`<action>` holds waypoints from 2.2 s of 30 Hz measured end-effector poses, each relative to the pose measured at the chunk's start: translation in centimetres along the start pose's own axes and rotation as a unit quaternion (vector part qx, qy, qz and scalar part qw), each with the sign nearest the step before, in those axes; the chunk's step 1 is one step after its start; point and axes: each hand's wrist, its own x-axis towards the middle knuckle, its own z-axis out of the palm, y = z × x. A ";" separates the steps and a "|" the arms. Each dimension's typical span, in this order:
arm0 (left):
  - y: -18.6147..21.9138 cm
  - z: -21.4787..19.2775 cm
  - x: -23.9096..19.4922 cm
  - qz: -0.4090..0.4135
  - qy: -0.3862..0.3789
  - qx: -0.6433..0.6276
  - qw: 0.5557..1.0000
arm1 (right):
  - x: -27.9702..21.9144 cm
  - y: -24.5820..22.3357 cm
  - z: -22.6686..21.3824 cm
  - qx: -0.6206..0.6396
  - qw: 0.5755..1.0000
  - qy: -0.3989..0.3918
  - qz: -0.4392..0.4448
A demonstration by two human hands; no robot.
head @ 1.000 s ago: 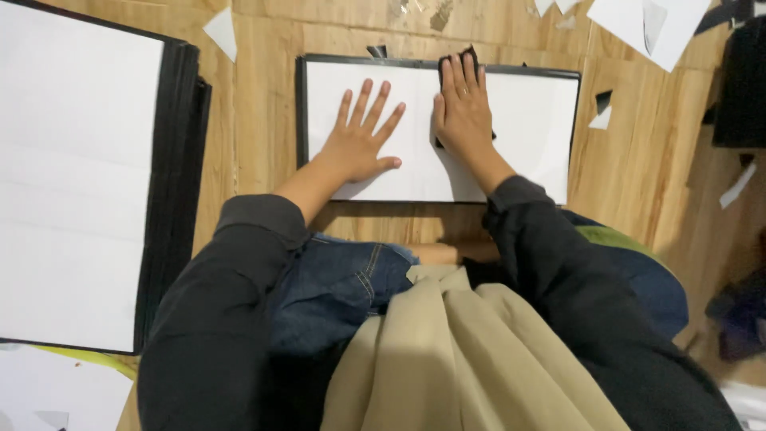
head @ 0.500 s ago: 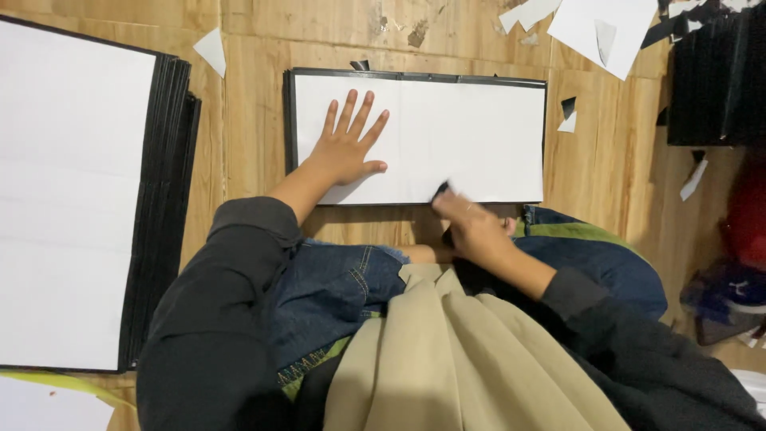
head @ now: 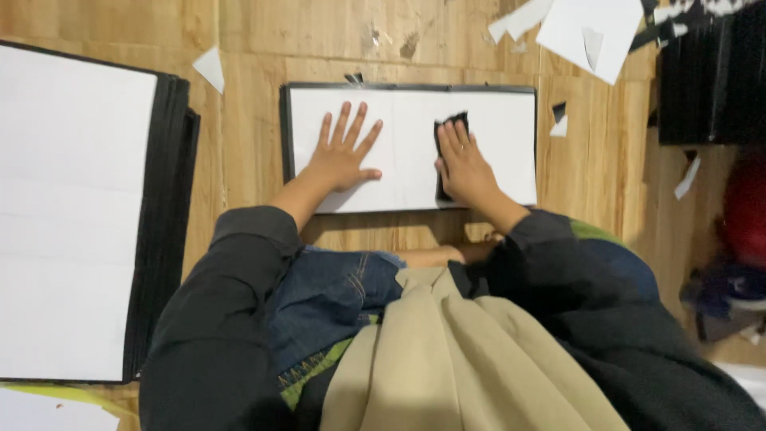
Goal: Applying white adhesive sheets to cardboard book covers and smoothing them down
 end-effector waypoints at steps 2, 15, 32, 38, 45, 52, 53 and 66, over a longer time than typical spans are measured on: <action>0.1 0.7 -0.3 0.007 0.012 0.001 1.000 | -5.0 -1.4 0.3 -0.004 0.999 0.022 -0.036; -5.7 2.9 -4.8 0.028 0.235 -0.026 0.971 | -2.0 -0.7 -1.0 0.042 0.956 0.052 0.284; -7.2 5.8 -4.3 0.003 0.344 -0.229 0.911 | 4.0 -12.6 2.6 0.114 0.990 0.052 0.061; -6.1 4.2 -5.0 -0.025 0.282 -0.223 0.933 | 6.3 -7.1 3.7 -0.004 0.988 0.082 -0.134; -5.9 3.5 -5.4 -0.034 0.261 -0.186 0.946 | 6.1 -5.0 0.3 0.014 0.951 0.188 -0.244; -5.8 3.3 -5.4 -0.046 0.246 -0.140 0.958 | -4.5 -9.7 -2.9 0.084 0.949 0.107 -0.286; -5.7 3.4 -5.5 -0.045 0.248 -0.140 0.958 | -5.1 -8.9 -2.1 0.082 0.949 0.107 -0.286; -6.0 3.1 -5.0 -0.061 0.222 -0.109 0.967 | -0.5 -4.3 -2.3 0.151 0.963 0.038 -0.221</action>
